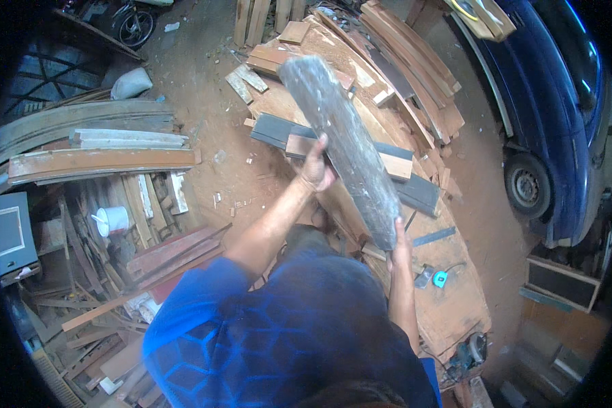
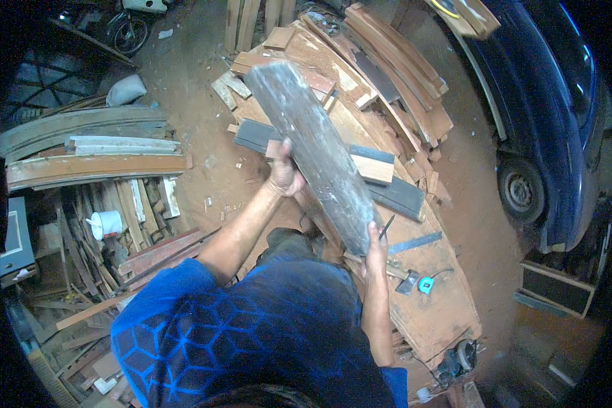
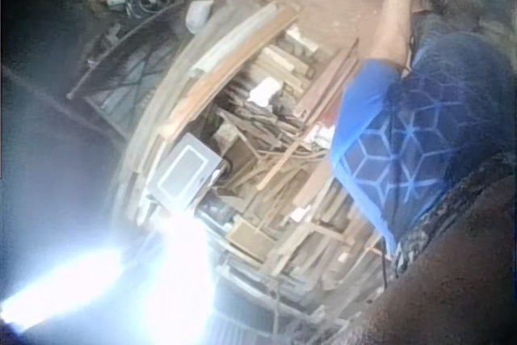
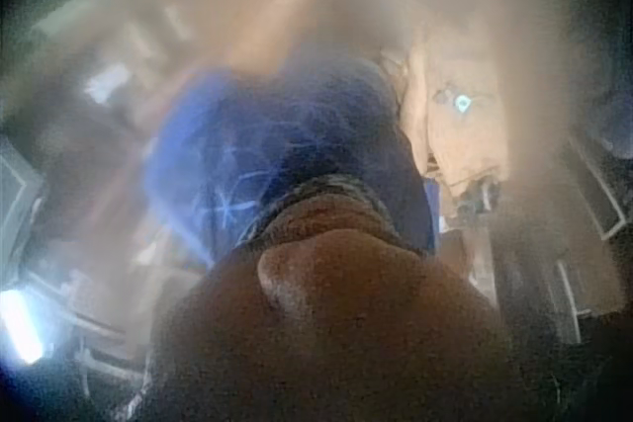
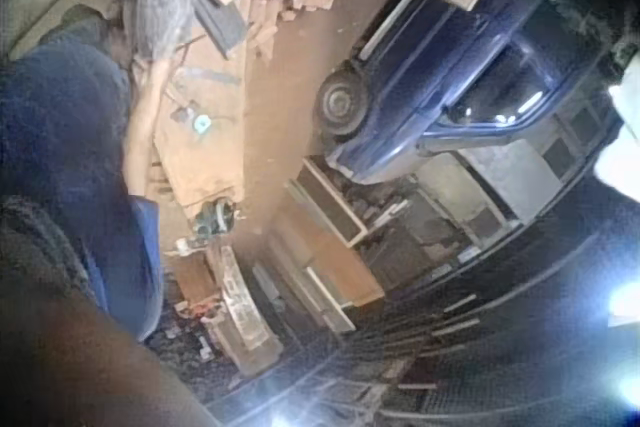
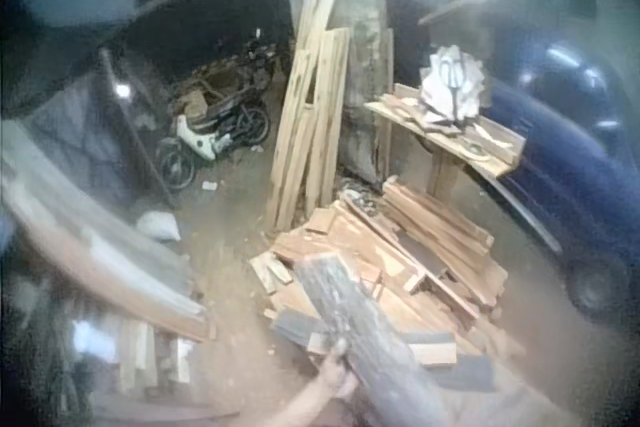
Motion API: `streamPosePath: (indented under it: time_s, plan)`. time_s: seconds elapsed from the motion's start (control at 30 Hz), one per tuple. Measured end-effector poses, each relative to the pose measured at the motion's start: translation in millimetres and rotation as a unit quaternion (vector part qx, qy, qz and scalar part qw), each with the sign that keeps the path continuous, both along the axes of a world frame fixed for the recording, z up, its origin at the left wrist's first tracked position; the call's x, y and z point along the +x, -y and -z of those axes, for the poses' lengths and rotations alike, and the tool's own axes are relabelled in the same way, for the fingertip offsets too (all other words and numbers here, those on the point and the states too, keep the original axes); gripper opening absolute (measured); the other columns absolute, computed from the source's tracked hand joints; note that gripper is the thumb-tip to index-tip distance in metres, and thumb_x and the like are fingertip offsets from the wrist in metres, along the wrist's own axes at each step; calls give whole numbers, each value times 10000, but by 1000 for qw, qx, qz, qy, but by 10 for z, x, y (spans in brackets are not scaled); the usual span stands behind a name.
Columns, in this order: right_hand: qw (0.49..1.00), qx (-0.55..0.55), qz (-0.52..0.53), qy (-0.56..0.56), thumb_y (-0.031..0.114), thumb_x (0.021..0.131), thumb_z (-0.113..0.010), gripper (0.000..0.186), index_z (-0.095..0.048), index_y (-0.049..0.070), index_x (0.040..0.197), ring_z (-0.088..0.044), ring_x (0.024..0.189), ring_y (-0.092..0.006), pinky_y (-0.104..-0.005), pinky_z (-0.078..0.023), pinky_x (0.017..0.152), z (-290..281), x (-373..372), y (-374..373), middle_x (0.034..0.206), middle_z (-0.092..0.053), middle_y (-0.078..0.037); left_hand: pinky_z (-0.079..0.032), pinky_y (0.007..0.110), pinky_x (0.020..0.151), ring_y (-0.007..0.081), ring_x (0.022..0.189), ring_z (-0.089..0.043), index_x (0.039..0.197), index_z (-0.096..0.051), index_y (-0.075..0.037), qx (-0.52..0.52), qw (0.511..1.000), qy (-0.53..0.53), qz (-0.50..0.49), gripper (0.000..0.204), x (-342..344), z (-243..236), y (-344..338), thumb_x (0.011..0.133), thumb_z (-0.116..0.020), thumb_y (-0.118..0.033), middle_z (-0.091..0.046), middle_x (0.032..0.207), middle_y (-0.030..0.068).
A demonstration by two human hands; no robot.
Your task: The person uses a circular saw to cut a long plank of wood into smaller pieces on a workbench. They measure the wood with a tape measure and mark it with a pencil before cutting. The person also uses a hammer to split a piece of wood and stacks the cut pieces.
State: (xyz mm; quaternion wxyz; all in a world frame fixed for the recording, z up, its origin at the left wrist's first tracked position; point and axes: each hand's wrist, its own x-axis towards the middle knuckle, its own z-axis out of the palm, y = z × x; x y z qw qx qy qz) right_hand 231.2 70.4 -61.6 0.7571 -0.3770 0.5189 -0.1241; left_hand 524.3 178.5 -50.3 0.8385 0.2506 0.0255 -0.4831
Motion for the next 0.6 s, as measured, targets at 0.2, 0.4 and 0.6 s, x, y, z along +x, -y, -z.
streamPosePath:
  time_s: [0.2, 0.4, 0.6]
  plan:
    - [997, -65, 30, 14, 206, 905, -792, 689, -455, -54, 1447, -549, 1305, -289, -444, -418, 1124, -302, 501, 80, 1400, -577, -158, -358, 554, 1179, 348, 1392, -450, 1531, -369, -75, 10, 989, -128, -72, 878, 114, 632, 94, 887, -686, -582, -470, 1500, 158]
    - [989, -148, -14, -4, 211, 890, -802, 649, -507, -46, 1408, -585, 1219, -232, -373, -426, 1084, 18, 1667, 403, 1332, -622, -131, -290, 593, 1196, 368, 1418, -415, 1510, -410, -68, 139, 968, -155, -139, 776, 1084, 815, 240, 919, -619, -525, -469, 1515, 179]
    - [979, -187, -80, -17, 308, 942, -747, 464, -589, -25, 1224, -684, 1028, -215, -343, -556, 881, 202, 2992, 963, 1178, -648, -142, -260, 543, 1221, 384, 1448, -370, 1557, -328, -29, 35, 973, -28, -226, 885, 2662, 1278, 457, 878, -719, -440, -397, 1583, 190]
